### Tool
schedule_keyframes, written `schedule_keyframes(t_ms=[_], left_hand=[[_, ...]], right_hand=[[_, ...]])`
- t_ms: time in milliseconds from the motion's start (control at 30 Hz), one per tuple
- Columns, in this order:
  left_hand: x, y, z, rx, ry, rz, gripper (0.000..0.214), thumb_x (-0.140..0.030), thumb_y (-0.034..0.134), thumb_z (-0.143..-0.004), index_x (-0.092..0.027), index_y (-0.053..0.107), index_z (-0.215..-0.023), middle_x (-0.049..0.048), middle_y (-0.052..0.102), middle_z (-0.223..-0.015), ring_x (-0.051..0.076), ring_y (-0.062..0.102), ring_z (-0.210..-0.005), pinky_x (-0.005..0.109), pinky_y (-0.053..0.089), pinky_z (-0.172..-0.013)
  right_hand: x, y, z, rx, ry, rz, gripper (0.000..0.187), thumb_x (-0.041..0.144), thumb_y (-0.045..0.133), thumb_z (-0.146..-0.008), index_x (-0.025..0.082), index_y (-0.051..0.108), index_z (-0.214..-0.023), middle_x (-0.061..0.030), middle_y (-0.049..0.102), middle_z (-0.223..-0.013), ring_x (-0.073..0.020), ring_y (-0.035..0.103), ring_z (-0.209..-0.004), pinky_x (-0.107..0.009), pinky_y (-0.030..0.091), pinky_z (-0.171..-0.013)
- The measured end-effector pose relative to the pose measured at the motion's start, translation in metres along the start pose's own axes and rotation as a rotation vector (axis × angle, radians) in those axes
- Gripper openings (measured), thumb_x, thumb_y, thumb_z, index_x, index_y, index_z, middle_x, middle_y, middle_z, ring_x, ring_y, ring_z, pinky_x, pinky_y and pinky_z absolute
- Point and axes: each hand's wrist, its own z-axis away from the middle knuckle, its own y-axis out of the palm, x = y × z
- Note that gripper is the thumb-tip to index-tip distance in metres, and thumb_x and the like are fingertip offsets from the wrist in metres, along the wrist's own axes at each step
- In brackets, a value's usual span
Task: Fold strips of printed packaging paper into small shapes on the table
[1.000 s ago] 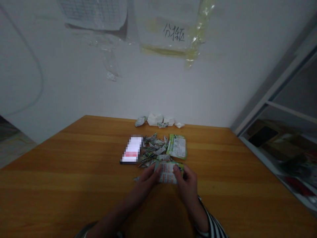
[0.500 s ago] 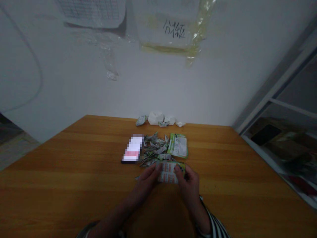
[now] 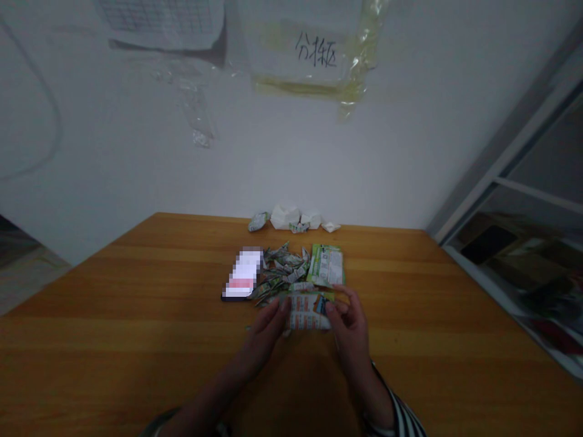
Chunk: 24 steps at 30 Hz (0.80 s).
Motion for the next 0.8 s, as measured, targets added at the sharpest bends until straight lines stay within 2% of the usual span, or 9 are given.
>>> schedule_keyframes(t_ms=[100,200,367,433,567,633,700,800], left_hand=[[0.0,-0.002,0.0,0.033,-0.022,0.027,0.04,-0.052,0.056,-0.087,-0.02,0.067,-0.107,0.0049,0.072,-0.104,0.023,0.064,-0.094,0.032,0.049,-0.085],[0.002,-0.003,0.0,0.007,-0.039,-0.008,0.041,-0.053,0.056,-0.086,-0.02,0.067,-0.108,0.0053,0.071,-0.104,0.023,0.063,-0.094,0.03,0.05,-0.082],[0.003,-0.007,-0.002,0.03,0.011,-0.111,0.043,-0.054,0.053,-0.087,-0.019,0.067,-0.109,0.0054,0.071,-0.104,0.022,0.062,-0.094,0.03,0.049,-0.084],[0.002,-0.01,-0.004,0.085,0.036,-0.186,0.042,-0.053,0.052,-0.088,-0.02,0.068,-0.109,0.0047,0.071,-0.101,0.022,0.061,-0.093,0.03,0.049,-0.083],[0.001,-0.015,-0.003,0.272,0.061,-0.349,0.035,-0.048,0.052,-0.089,-0.024,0.07,-0.107,0.0023,0.072,-0.101,0.022,0.061,-0.095,0.029,0.047,-0.086],[0.0,-0.014,-0.002,0.294,0.068,-0.394,0.032,-0.047,0.054,-0.088,-0.025,0.072,-0.102,0.0018,0.072,-0.1,0.022,0.061,-0.095,0.029,0.047,-0.087],[0.0,-0.011,-0.003,0.28,0.07,-0.374,0.031,-0.047,0.054,-0.088,-0.024,0.072,-0.097,0.0019,0.072,-0.096,0.022,0.061,-0.093,0.029,0.048,-0.085],[-0.001,-0.006,-0.009,0.231,0.041,-0.255,0.032,-0.047,0.057,-0.086,-0.021,0.071,-0.097,0.002,0.071,-0.091,0.02,0.062,-0.087,0.028,0.05,-0.079]], right_hand=[[0.006,0.0,-0.002,0.072,0.065,0.005,0.026,0.043,0.07,-0.079,0.019,0.06,-0.08,0.0032,0.059,-0.06,-0.0112,0.052,-0.052,-0.021,0.044,-0.052],[0.007,0.0,-0.002,0.098,0.06,0.054,0.03,0.044,0.068,-0.079,0.017,0.059,-0.069,0.0038,0.055,-0.055,-0.0101,0.048,-0.05,-0.02,0.039,-0.048],[0.005,-0.007,-0.007,0.144,0.047,0.185,0.03,0.044,0.065,-0.081,0.017,0.059,-0.068,0.0048,0.051,-0.055,-0.0092,0.043,-0.049,-0.019,0.034,-0.048],[0.008,-0.013,-0.012,0.244,0.053,0.273,0.028,0.042,0.064,-0.082,0.017,0.061,-0.071,0.0032,0.055,-0.06,-0.0104,0.047,-0.052,-0.02,0.036,-0.05],[0.021,-0.026,-0.019,0.54,0.034,0.553,0.027,0.034,0.055,-0.089,0.017,0.06,-0.069,0.0032,0.053,-0.059,-0.0104,0.047,-0.054,-0.02,0.032,-0.05],[0.026,-0.028,-0.019,0.635,-0.014,0.693,0.025,0.028,0.054,-0.09,0.017,0.06,-0.069,0.0033,0.054,-0.059,-0.0104,0.048,-0.055,-0.02,0.031,-0.051],[0.027,-0.027,-0.018,0.651,-0.079,0.798,0.021,0.024,0.053,-0.09,0.018,0.061,-0.072,0.0031,0.056,-0.062,-0.0107,0.05,-0.057,-0.02,0.031,-0.053],[0.023,-0.023,-0.016,0.58,-0.139,0.846,0.02,0.022,0.052,-0.09,0.018,0.059,-0.072,0.0031,0.055,-0.062,-0.0106,0.049,-0.056,-0.02,0.031,-0.053]])
